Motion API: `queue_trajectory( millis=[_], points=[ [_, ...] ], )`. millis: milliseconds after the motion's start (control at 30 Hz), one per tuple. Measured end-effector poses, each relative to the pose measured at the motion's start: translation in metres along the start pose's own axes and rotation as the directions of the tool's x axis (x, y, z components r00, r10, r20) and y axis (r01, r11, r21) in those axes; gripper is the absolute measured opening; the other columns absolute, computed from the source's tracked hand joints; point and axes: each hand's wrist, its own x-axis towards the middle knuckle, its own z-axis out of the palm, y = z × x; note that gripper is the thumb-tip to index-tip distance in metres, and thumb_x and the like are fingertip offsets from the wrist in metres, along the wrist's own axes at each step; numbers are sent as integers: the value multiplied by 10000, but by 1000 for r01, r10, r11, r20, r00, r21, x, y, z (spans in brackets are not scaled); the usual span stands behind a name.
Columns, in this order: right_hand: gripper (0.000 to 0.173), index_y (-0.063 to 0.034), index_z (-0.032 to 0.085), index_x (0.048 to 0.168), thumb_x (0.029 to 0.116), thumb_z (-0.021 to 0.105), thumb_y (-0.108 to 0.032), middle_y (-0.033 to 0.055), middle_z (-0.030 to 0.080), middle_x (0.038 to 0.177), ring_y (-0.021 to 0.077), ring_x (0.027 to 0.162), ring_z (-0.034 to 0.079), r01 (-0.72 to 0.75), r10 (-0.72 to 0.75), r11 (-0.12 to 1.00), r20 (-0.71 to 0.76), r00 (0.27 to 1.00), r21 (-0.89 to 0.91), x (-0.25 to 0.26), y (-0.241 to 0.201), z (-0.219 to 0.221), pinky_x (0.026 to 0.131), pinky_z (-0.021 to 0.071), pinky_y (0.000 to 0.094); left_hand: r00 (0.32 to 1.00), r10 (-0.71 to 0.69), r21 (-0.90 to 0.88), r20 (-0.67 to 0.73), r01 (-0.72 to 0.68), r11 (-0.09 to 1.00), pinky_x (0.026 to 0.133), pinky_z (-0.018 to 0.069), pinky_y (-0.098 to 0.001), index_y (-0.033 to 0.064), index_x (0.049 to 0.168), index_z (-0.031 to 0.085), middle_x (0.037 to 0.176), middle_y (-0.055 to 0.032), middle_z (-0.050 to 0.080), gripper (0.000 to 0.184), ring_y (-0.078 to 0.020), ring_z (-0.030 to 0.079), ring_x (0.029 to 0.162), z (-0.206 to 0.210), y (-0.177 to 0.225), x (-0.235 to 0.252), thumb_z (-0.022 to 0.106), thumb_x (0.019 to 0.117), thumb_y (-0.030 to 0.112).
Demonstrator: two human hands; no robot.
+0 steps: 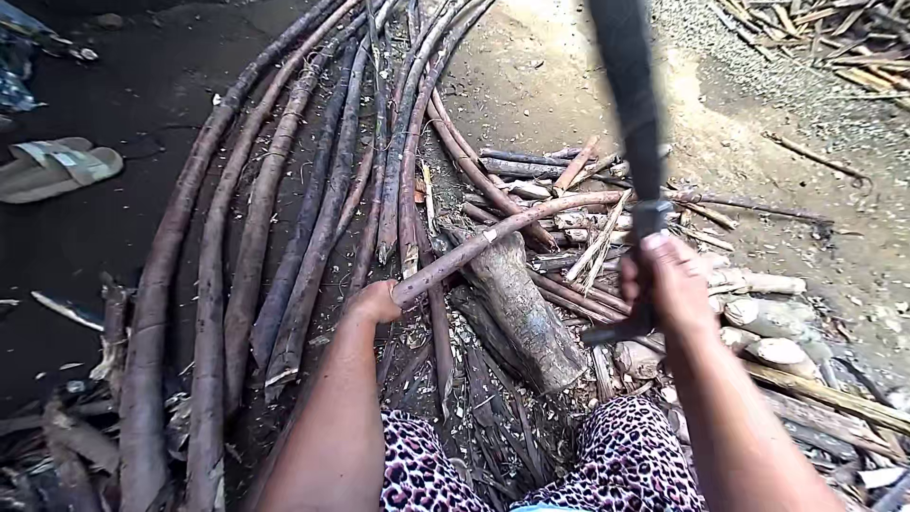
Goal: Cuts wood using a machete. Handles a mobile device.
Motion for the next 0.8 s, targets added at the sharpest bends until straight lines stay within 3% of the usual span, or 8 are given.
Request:
queue_trajectory(
  millis=[100,200,300,333,400,500,567,800],
  points=[
    [397,-92,526,1096,1134,175,-272,-87,552,621,64,459,537,424,-371,890,-273,888,166,43,-44,-7,448,532,257,1000,3,5,4,-3,1000,948,465,-716,38,1267,642,1176,-271,683,479,-469,641,1134,-2,0,3,823,829,109],
    [482,-108,472,941,1139,74,-295,-54,497,534,114,399,524,524,-384,831,-488,784,188,70,-34,19,408,540,327,1000,5,2,7,-5,1000,936,469,-714,42,1254,641,1160,-265,684,477,-460,644,1119,0,-2,4,825,815,83],
    [505,52,528,1060,1129,187,-314,81,554,639,188,521,586,-70,45,988,-179,983,-137,19,84,72,565,570,418,1000,10,7,3,-10,1000,938,470,-712,37,1254,639,1166,-272,680,486,-470,639,1124,-1,-1,4,826,807,76],
    [494,72,546,1221,1133,272,-329,116,590,759,205,613,596,-310,320,920,7,947,-239,-3,122,85,658,559,431,1000,12,4,12,-12,1000,943,468,-711,20,1257,637,1174,-287,673,489,-481,635,1126,1,0,2,829,809,58],
    [406,-20,548,1146,1139,343,-372,43,504,696,153,495,507,-618,676,733,205,708,-285,-25,154,105,504,503,335,999,14,-12,49,-14,1000,956,464,-696,-27,1274,624,1195,-316,653,486,-491,624,1130,7,3,-5,797,821,1],
    [441,-106,471,928,1141,247,-420,-37,392,569,74,387,392,-861,758,501,433,488,93,-32,134,112,371,396,224,999,-43,33,31,42,999,987,457,-709,25,1353,600,1260,-293,650,514,-488,612,1203,9,12,-10,763,867,62],
    [409,-89,486,934,1145,284,-376,-36,405,567,68,387,401,-845,737,520,434,517,124,-33,118,106,370,398,217,997,-72,76,-3,72,995,988,455,-720,56,1370,592,1294,-280,645,530,-485,603,1236,11,20,-9,762,870,100],
    [304,-9,615,1123,1122,409,-234,-15,552,622,61,440,509,-360,376,927,217,901,-109,-25,23,36,432,488,224,997,-37,34,-72,40,999,934,466,-736,82,1252,663,1206,-261,685,440,-480,638,1159,10,9,2,808,837,107]
  ],
)
